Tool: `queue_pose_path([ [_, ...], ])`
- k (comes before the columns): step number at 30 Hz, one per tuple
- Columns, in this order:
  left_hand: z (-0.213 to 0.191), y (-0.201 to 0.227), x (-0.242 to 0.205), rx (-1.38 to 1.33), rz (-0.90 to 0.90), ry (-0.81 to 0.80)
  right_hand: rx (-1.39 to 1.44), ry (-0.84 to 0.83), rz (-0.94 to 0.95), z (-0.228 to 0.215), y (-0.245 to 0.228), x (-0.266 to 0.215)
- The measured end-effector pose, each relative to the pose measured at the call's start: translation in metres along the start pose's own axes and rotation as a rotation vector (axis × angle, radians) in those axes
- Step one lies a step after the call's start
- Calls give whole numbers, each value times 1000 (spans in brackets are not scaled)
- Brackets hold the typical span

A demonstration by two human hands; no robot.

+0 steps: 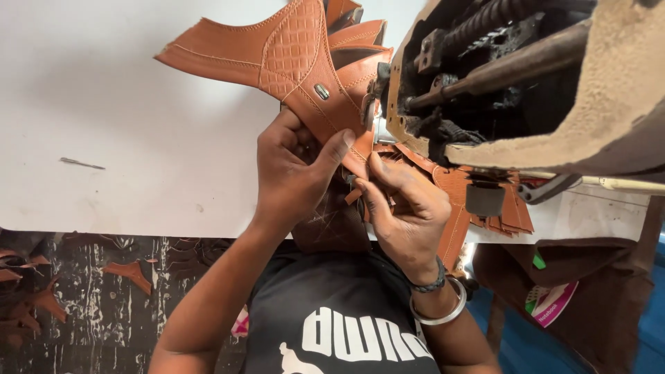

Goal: Stitching together leather components of shoes using an industrial sewing machine.

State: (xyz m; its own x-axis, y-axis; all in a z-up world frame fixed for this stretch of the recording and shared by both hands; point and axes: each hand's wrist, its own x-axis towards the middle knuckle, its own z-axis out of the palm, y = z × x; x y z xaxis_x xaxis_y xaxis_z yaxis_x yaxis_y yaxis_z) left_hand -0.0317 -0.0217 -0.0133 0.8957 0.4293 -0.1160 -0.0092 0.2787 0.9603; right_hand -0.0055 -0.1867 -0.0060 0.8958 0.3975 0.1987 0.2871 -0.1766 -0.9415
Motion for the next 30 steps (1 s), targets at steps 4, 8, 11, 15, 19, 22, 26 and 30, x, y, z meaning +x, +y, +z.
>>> queue_pose_path([
  [4,3,1,2,45,13,19,66,25,48,2,4,0],
  [8,1,6,12,68,93,-12,35,30,22,4,-2,9],
  [11,5,9,26,215,153,-10,9,41,-4,2,-1,18],
  [15,8,13,45,292,220,-1,88,46,-28,4,2,25],
  [19,9,9,60,237,217,-4,141,55,4,5,3,25],
  [22,10,7,62,109,275,-31,82,-10,27,2,-10,26],
  [26,10,9,55,183,279,3,-32,-104,-30,4,-14,20],
  [30,16,2,25,30,120,145,35,-396,162,17,4,-4],
])
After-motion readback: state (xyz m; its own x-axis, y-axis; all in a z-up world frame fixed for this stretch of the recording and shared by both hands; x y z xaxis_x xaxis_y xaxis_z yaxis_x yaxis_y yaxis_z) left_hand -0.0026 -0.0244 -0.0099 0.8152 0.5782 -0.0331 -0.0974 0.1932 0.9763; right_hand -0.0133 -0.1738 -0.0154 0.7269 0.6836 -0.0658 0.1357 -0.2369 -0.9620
